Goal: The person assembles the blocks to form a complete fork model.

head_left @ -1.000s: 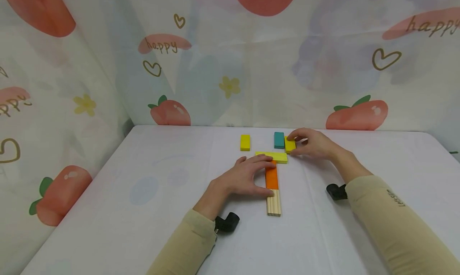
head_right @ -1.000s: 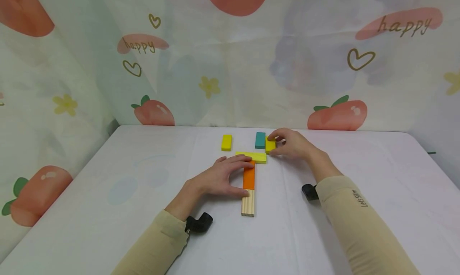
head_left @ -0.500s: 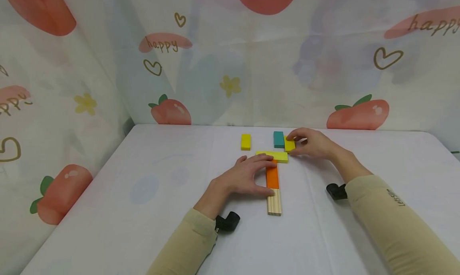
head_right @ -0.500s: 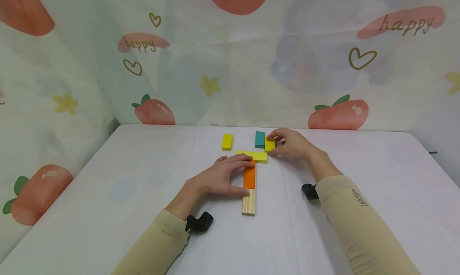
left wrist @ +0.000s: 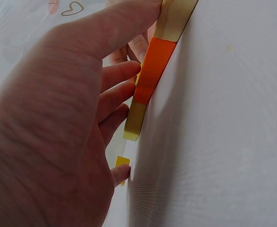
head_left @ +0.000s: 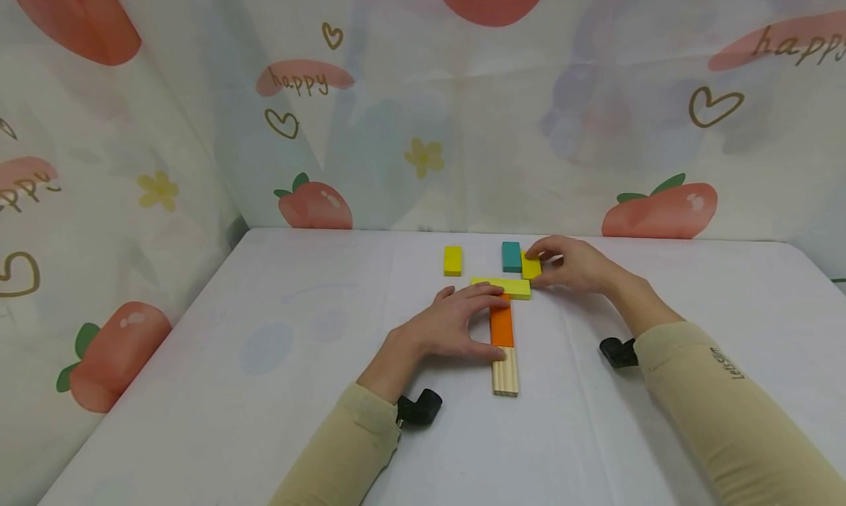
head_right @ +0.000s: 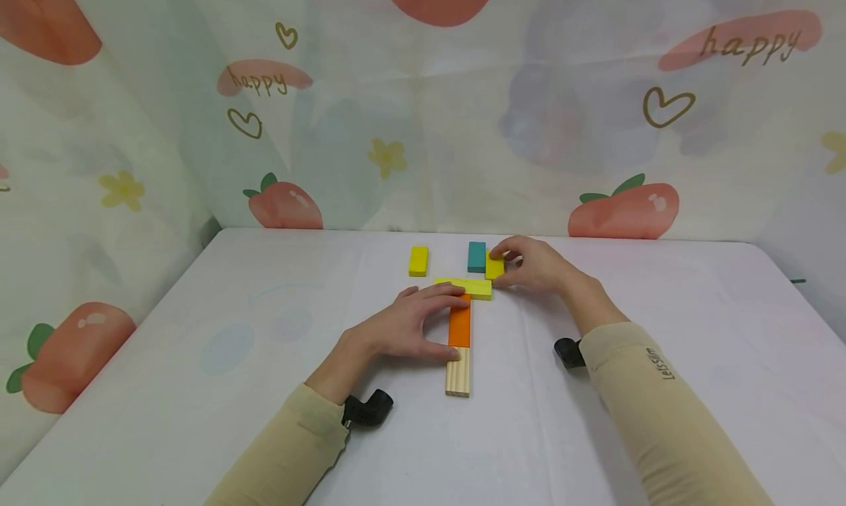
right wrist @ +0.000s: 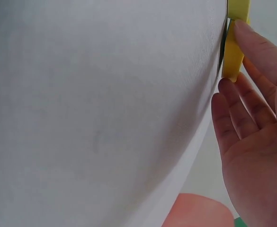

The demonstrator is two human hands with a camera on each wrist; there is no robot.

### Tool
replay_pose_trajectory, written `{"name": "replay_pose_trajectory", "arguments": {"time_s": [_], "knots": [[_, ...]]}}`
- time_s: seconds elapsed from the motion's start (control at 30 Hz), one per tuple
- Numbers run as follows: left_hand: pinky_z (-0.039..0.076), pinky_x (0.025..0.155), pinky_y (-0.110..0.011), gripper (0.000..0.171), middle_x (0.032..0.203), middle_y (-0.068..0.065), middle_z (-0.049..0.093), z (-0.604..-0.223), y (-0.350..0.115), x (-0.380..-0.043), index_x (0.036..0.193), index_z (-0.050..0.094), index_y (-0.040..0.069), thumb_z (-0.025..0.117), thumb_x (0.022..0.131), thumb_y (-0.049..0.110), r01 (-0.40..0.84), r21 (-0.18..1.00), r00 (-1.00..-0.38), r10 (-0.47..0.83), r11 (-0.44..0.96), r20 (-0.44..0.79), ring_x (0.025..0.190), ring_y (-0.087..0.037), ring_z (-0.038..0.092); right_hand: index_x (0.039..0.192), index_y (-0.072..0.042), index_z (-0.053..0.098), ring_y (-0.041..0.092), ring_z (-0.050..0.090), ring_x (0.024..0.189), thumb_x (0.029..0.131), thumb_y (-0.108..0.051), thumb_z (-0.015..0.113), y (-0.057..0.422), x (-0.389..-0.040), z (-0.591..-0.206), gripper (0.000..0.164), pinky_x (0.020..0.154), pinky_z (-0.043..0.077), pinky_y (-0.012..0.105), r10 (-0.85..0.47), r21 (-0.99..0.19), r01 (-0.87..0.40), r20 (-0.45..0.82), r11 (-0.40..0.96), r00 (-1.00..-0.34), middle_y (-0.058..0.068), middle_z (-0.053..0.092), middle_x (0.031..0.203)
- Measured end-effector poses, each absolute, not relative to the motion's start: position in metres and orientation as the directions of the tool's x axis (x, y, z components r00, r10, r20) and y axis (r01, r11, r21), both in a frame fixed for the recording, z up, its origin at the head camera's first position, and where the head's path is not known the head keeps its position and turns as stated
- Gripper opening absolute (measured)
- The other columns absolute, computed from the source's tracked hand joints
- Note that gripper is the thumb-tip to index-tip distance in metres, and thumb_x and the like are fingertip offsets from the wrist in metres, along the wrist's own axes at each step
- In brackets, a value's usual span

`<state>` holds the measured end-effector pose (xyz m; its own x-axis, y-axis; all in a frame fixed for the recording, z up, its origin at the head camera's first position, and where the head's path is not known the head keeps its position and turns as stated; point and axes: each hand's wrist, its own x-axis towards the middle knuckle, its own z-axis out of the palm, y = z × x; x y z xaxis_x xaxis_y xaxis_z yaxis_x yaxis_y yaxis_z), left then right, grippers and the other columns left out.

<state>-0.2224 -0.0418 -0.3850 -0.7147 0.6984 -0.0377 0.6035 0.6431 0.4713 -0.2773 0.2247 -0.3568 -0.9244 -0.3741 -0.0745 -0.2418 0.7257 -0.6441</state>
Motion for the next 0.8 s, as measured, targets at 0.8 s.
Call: {"name": "replay_pose_trajectory", "arguments": {"time_s": [0.8], "knots": [[0.012, 0.121, -0.049, 0.071, 0.158, 0.011, 0.037, -0.3828, -0.0418, -0.2219, 0.148, 0.052, 0.026, 0.074, 0.085, 0.053, 0.611, 0.475, -0.708, 0.705, 0.633, -0.028, 0.146, -0.004, 0.025, 0.136, -0.002, 0.057, 0.042, 0.050, 0.123, 0.089, -0.018, 0.079, 0.2262, -0.2780, -0.3551, 0.054, 0.104, 0.044, 0.057, -0.393, -0.636, -0.256, -0.081, 0.728, -0.916, 0.022, 0.053, 0.139]]}}
